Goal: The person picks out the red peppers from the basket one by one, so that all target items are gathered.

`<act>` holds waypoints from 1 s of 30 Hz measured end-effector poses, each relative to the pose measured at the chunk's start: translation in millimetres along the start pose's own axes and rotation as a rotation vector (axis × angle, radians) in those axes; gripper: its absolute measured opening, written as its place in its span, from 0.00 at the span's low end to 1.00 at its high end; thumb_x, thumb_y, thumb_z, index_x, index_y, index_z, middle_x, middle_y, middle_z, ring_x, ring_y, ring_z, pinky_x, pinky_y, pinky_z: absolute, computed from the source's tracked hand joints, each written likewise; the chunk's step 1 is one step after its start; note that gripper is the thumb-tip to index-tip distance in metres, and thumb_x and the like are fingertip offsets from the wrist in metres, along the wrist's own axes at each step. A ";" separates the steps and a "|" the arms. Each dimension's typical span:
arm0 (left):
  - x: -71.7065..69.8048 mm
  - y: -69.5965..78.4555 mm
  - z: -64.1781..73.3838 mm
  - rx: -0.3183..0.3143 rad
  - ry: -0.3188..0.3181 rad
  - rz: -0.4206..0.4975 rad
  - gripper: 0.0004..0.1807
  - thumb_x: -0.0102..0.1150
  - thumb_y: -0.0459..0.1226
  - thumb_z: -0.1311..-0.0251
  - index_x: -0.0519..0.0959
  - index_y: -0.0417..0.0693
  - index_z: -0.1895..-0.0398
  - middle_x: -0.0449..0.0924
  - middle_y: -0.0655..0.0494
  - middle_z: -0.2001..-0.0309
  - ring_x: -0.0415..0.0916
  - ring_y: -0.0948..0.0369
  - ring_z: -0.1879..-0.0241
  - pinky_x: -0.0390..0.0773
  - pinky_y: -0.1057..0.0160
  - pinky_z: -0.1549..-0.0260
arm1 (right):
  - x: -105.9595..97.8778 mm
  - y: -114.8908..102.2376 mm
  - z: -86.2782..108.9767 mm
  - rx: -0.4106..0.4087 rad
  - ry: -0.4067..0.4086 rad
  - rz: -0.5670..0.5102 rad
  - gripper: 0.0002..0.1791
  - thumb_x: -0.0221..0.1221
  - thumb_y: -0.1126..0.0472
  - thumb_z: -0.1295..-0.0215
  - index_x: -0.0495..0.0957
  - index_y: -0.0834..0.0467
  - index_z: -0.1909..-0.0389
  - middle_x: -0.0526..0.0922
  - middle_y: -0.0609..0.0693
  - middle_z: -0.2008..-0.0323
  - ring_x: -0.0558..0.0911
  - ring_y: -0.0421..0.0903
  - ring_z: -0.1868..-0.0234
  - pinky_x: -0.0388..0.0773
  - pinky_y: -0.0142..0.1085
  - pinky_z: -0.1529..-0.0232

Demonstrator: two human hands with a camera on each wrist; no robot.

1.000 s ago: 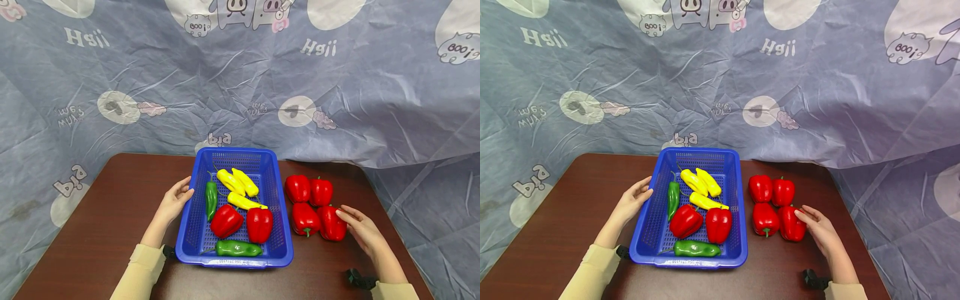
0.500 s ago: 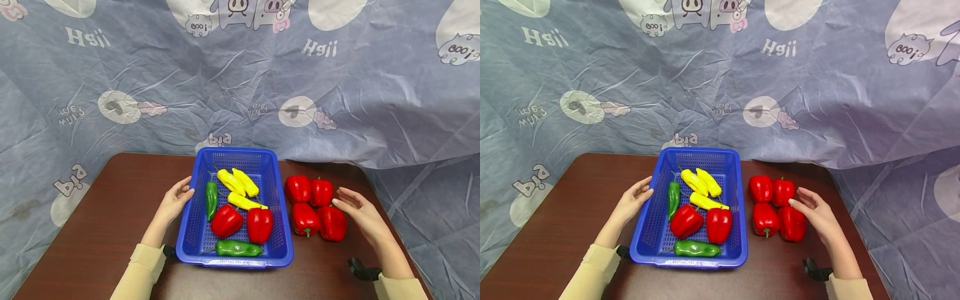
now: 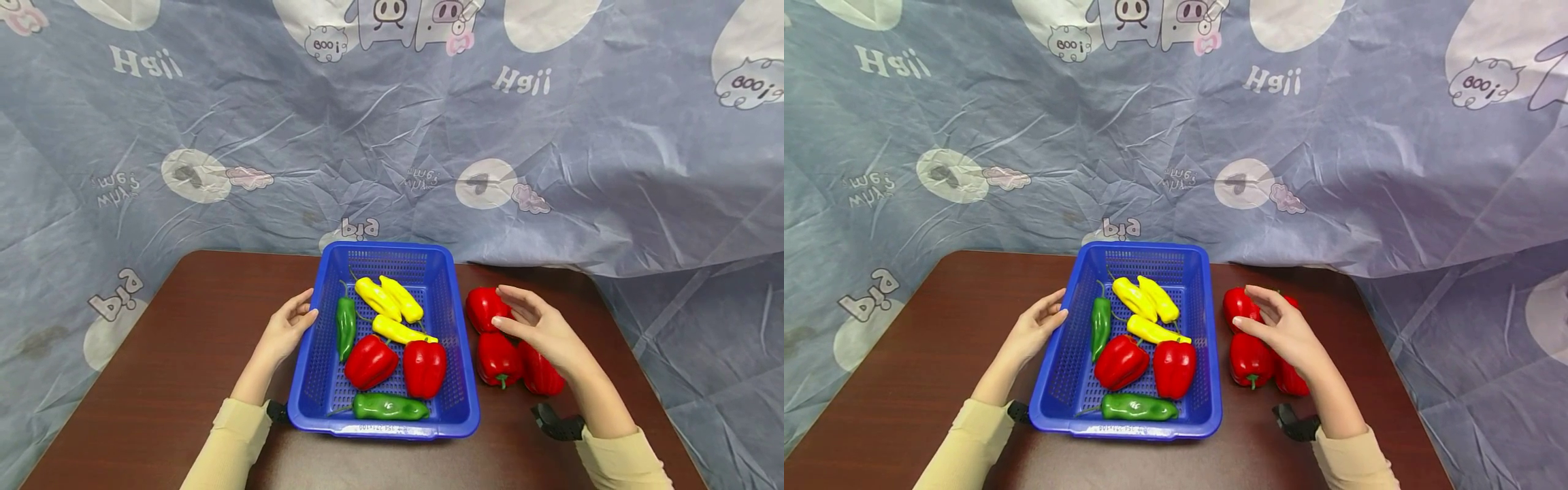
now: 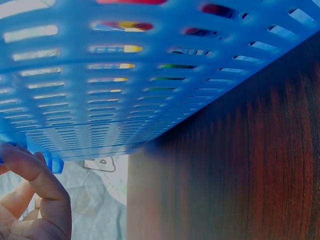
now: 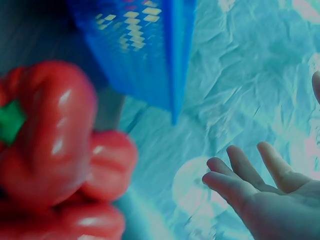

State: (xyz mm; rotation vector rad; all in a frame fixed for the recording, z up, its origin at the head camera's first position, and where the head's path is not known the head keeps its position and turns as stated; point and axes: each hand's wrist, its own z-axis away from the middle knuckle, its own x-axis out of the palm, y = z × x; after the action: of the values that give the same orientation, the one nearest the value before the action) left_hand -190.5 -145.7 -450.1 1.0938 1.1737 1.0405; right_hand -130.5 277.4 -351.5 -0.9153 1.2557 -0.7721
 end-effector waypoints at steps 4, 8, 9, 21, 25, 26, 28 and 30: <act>-0.7 0.3 -0.2 -0.005 0.009 -0.005 0.30 0.56 0.33 0.31 0.62 0.40 0.27 0.76 0.38 0.49 0.76 0.73 0.66 0.78 0.72 0.65 | 11.7 -17.6 -9.9 -0.036 -0.025 -0.030 0.37 0.64 0.56 0.34 0.60 0.60 0.28 0.64 0.58 0.28 0.62 0.57 0.26 0.62 0.37 0.30; -1.9 -0.8 -0.7 -0.005 0.010 -0.008 0.30 0.55 0.32 0.31 0.62 0.40 0.27 0.76 0.39 0.50 0.77 0.72 0.66 0.78 0.71 0.65 | 24.2 -33.1 -20.9 -0.062 -0.050 -0.058 0.37 0.65 0.57 0.36 0.62 0.60 0.29 0.65 0.58 0.29 0.62 0.56 0.26 0.57 0.43 0.29; -2.2 -1.1 -0.7 -0.007 0.008 -0.009 0.30 0.55 0.32 0.31 0.62 0.40 0.27 0.76 0.38 0.49 0.77 0.72 0.66 0.78 0.71 0.65 | 27.5 -36.8 -23.5 -0.067 -0.057 -0.062 0.37 0.65 0.58 0.36 0.62 0.60 0.29 0.65 0.58 0.29 0.62 0.55 0.26 0.57 0.44 0.28; -0.8 -1.2 -2.1 -0.010 0.006 -0.019 0.30 0.55 0.33 0.31 0.62 0.42 0.27 0.76 0.39 0.49 0.77 0.71 0.66 0.78 0.71 0.65 | 72.8 -62.7 -48.5 -0.187 -0.197 -0.055 0.39 0.68 0.61 0.40 0.62 0.61 0.30 0.66 0.58 0.30 0.61 0.55 0.25 0.56 0.49 0.26; 0.2 -1.8 -2.9 -0.018 0.008 -0.032 0.30 0.56 0.34 0.31 0.62 0.44 0.27 0.76 0.44 0.51 0.76 0.70 0.65 0.77 0.71 0.65 | 86.5 -63.0 -54.1 -0.183 -0.239 -0.034 0.39 0.69 0.58 0.41 0.63 0.60 0.30 0.67 0.56 0.30 0.62 0.53 0.25 0.56 0.49 0.26; 0.4 -2.1 -2.9 -0.020 0.010 -0.033 0.30 0.56 0.34 0.31 0.63 0.44 0.27 0.76 0.45 0.52 0.76 0.70 0.66 0.77 0.71 0.65 | 89.8 -62.5 -55.7 -0.180 -0.249 -0.031 0.39 0.69 0.57 0.41 0.63 0.59 0.30 0.67 0.55 0.30 0.62 0.53 0.25 0.56 0.49 0.26; 0.3 -2.6 -2.5 -0.022 0.011 -0.031 0.30 0.56 0.34 0.31 0.63 0.44 0.27 0.76 0.45 0.52 0.76 0.70 0.66 0.77 0.71 0.65 | 96.1 -61.0 -58.4 -0.178 -0.266 -0.032 0.39 0.69 0.57 0.41 0.64 0.60 0.30 0.67 0.54 0.30 0.62 0.53 0.26 0.57 0.50 0.27; 0.2 -2.9 -1.9 -0.029 0.012 -0.029 0.30 0.56 0.34 0.31 0.63 0.44 0.27 0.76 0.46 0.52 0.76 0.70 0.66 0.77 0.71 0.65 | 102.4 -58.7 -61.0 -0.178 -0.282 -0.032 0.39 0.69 0.57 0.41 0.65 0.60 0.31 0.68 0.54 0.31 0.63 0.54 0.26 0.58 0.50 0.27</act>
State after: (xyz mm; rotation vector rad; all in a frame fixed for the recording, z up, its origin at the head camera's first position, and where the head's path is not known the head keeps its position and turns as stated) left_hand -192.3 -145.8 -453.2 1.0464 1.1774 1.0391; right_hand -174.0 152.0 -348.1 -1.1486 1.0736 -0.5392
